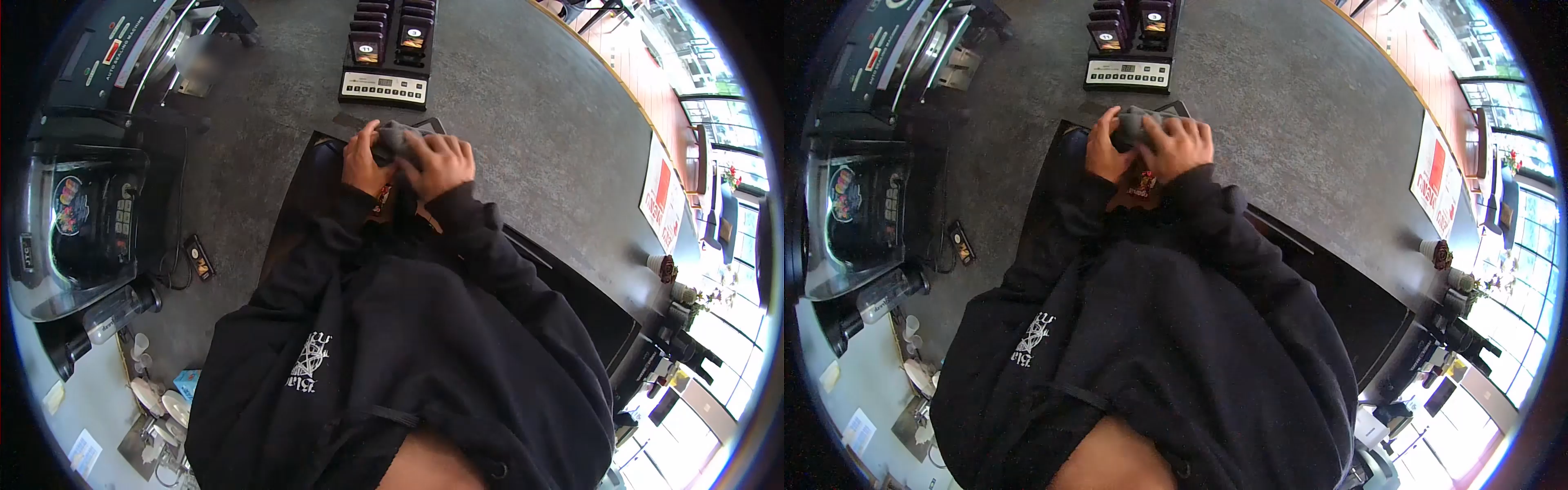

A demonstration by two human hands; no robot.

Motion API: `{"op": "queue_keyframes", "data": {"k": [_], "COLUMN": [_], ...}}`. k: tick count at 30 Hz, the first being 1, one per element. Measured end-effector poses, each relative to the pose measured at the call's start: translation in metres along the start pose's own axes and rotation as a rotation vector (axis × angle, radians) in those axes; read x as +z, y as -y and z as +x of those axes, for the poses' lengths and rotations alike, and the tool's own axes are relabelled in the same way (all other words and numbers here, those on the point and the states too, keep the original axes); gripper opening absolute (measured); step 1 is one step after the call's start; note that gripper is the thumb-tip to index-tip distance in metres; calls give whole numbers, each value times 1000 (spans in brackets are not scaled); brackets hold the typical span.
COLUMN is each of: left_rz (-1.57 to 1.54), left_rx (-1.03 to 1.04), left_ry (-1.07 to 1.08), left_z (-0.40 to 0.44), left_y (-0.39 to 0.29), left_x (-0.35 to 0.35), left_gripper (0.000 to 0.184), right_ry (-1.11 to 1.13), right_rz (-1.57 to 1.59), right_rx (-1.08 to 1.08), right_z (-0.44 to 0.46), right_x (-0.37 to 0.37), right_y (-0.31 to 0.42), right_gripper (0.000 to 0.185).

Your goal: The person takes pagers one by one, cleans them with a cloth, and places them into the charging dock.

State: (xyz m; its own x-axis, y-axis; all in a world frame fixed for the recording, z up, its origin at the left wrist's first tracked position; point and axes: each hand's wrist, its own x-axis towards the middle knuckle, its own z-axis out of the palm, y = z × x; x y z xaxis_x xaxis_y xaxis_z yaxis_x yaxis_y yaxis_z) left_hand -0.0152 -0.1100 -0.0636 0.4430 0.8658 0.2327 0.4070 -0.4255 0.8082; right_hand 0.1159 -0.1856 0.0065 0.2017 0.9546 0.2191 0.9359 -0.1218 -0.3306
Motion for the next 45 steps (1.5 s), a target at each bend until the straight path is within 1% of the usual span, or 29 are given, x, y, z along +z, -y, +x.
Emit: {"op": "queue_keyframes", "data": {"k": [1, 3, 4, 6, 8, 11, 15, 19, 21, 23, 24, 26, 27, 29, 30, 32, 34, 36, 37, 38, 39, 41, 42, 45], "left_rz": [-29, -60, -48, -41, -67, -89, -126, -94, -82, 47, 50, 85, 86, 123, 126, 153, 182, 204, 194, 183, 182, 157, 133, 86], "left_rx": [-15, -32, -57, -87, -68, -79, -84, -4, 28, 33, 34, 34, 38, 105, 109, 187, 203, 220, 265, 311, 314, 316, 325, 312], "left_ry": [-33, -69, -73, -76, -70, -46, -58, -48, -48, -14, -14, 24, 25, 30, 28, 21, 30, 41, 17, -7, -6, 47, 44, 84], "left_z": [-1, 0, 0, 1, 1, 2, 2, 2, 3, 3, 3, 3, 3, 4, 4, 2, 1, -1, -2, -3, -4, -8, -7, -6], "left_y": [3, 4, 1, 0, 4, 0, 1, 6, 3, -4, -4, -4, -6, -9, -7, -4, -6, -8, -8, -9, -13, -20, -26, -33], "left_x": [3, 4, 3, 2, 4, 1, 2, 4, 2, -3, -4, -5, -5, -8, -7, -7, -9, -8, -8, -7, -7, -7, -6, -4], "left_gripper": [69, 70, 72, 73, 79, 82, 82, 77, 75, 65, 65, 51, 51, 42, 42, 39, 39, 39, 36, 33, 33, 31, 29, 25], "right_ry": [1, -155, -125, -129, -128, -153, -177, -231, -244, -256, -274, -258, -241, -264, -258, -255, -250, -268, -284, -311, -313, -365, -354, -388], "right_rz": [0, -49, 42, 46, 50, 66, 41, -17, -16, -54, -40, -34, -31, -16, -31, -43, -65, -93, -119, -65, -66, 72, 148, 171], "right_rx": [-1, -214, -224, -265, -307, -289, -201, -129, -130, -96, -104, -83, -63, -77, -63, -51, 35, 63, 92, 107, 108, 185, 205, 233], "right_z": [2, 7, 8, 6, 6, 6, 7, 10, 11, 12, 13, 14, 14, 14, 14, 13, 11, 5, 3, -1, -4, -8, -9, -12], "right_x": [4, 17, 27, 37, 44, 48, 48, 45, 43, 43, 44, 44, 43, 40, 38, 34, 29, 23, 20, 18, 16, 13, 11, 9], "right_y": [5, 9, 4, -1, -6, -8, -12, -17, -21, -29, -34, -43, -46, -51, -51, -55, -65, -77, -82, -85, -85, -84, -82, -73], "right_gripper": [32, 32, 33, 33, 34, 36, 35, 33, 33, 32, 33, 33, 34, 34, 34, 33, 35, 34, 33, 30, 30, 27, 27, 28]}}
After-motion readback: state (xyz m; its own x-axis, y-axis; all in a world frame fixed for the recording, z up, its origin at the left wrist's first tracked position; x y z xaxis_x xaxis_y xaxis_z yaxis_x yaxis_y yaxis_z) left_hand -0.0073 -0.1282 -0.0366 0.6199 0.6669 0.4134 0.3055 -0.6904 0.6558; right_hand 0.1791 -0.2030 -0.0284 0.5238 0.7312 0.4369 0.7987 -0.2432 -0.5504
